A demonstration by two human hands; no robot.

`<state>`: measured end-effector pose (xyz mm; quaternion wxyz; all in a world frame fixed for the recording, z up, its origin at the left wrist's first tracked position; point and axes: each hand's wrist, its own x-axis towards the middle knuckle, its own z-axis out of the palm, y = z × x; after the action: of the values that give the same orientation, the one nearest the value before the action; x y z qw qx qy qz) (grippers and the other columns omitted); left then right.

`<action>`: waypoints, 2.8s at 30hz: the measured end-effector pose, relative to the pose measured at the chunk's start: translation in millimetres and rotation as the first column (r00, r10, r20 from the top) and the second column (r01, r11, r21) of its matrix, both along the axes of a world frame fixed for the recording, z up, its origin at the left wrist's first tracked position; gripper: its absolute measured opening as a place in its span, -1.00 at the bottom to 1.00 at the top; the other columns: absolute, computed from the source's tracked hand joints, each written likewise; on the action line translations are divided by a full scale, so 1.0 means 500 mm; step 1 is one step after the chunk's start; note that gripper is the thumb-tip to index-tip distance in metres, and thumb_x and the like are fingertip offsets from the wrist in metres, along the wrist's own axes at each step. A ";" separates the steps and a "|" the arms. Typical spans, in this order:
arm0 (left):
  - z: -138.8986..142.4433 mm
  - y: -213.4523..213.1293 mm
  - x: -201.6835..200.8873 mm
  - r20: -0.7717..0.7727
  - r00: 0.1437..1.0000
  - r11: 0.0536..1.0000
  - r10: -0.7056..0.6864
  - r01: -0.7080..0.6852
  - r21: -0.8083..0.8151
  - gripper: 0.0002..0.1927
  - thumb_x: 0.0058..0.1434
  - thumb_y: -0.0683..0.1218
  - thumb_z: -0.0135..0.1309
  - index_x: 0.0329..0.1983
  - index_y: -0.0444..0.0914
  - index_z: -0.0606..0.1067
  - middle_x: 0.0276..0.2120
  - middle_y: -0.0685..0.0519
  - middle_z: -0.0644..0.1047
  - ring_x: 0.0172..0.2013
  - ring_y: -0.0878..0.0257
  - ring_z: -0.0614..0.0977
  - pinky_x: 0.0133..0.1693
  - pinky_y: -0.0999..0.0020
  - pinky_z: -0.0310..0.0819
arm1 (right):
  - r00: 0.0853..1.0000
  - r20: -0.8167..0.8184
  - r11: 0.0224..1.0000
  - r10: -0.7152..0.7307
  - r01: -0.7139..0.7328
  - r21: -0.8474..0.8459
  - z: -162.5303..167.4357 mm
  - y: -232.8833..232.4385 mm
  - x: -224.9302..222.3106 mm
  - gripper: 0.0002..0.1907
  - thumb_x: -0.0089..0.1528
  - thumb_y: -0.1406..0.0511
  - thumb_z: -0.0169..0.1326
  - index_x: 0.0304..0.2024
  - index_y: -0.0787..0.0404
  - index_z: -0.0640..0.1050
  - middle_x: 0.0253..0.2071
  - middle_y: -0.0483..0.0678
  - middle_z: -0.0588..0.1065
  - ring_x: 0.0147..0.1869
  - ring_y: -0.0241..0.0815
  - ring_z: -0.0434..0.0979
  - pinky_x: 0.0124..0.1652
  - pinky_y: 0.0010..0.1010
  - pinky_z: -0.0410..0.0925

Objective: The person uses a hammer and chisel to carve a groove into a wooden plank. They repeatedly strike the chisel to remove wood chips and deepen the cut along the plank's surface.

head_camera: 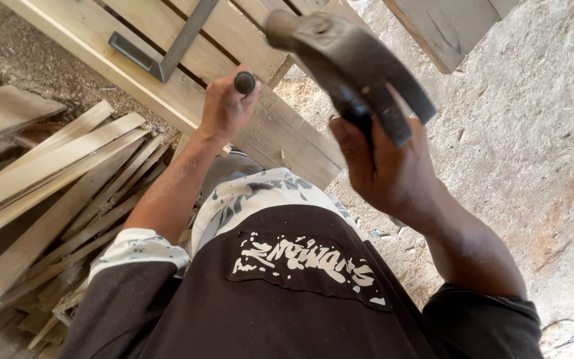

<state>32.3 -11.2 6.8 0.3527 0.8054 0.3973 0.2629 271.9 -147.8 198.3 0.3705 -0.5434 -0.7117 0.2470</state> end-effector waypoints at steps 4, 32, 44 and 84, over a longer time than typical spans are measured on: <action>-0.003 -0.006 0.001 0.015 1.000 0.995 0.010 -0.012 0.101 -0.79 0.24 -0.26 0.23 -0.35 -0.23 0.40 -0.53 0.00 0.53 -0.48 0.09 0.64 -0.40 0.17 0.57 | 0.985 0.084 0.989 0.149 -0.149 -0.001 0.037 0.049 -0.040 -0.83 0.53 0.28 -0.10 -0.08 0.29 0.35 -0.40 -0.02 0.45 -0.56 -0.34 0.34 -0.64 -0.52 0.24; 0.013 0.005 0.029 -0.030 0.999 0.996 0.044 -0.041 0.081 -0.90 0.22 -0.22 0.18 -0.30 -0.26 0.47 -0.52 -0.09 0.54 -0.48 -0.05 0.63 -0.43 0.07 0.54 | 0.976 0.185 0.924 0.113 -0.034 -0.381 0.022 0.111 -0.067 -0.64 0.50 0.19 -0.10 -0.02 0.44 0.37 -0.54 -0.08 0.42 -0.68 -0.31 0.34 -0.74 -0.48 0.22; 0.015 0.054 -0.046 0.352 0.930 0.890 0.107 0.068 -0.450 -0.85 0.36 -0.26 0.14 -0.33 -0.20 0.46 -0.37 0.14 0.57 -0.31 0.36 0.66 -0.29 0.45 0.69 | 0.783 -0.544 0.953 -0.302 0.229 -0.200 -0.007 -0.037 -0.041 -0.58 0.62 0.03 -0.11 -0.04 0.28 0.30 -0.48 -0.11 0.36 -0.59 -0.38 0.32 -0.57 -0.56 0.27; -0.005 -0.011 -0.027 0.002 0.999 0.997 0.042 -0.042 0.059 -0.82 0.34 -0.24 0.17 -0.39 -0.22 0.47 -0.50 0.05 0.58 -0.45 0.23 0.68 -0.39 0.40 0.70 | 0.968 -0.194 0.979 0.157 -0.179 -0.096 0.027 0.037 -0.002 -0.72 0.59 0.26 -0.17 0.12 0.42 0.32 -0.42 -0.11 0.40 -0.56 -0.41 0.38 -0.56 -0.57 0.30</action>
<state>18.9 -16.7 4.2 0.3233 0.8068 0.4060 0.2821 271.1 -129.4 211.8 0.3816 -0.4757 -0.7024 0.3670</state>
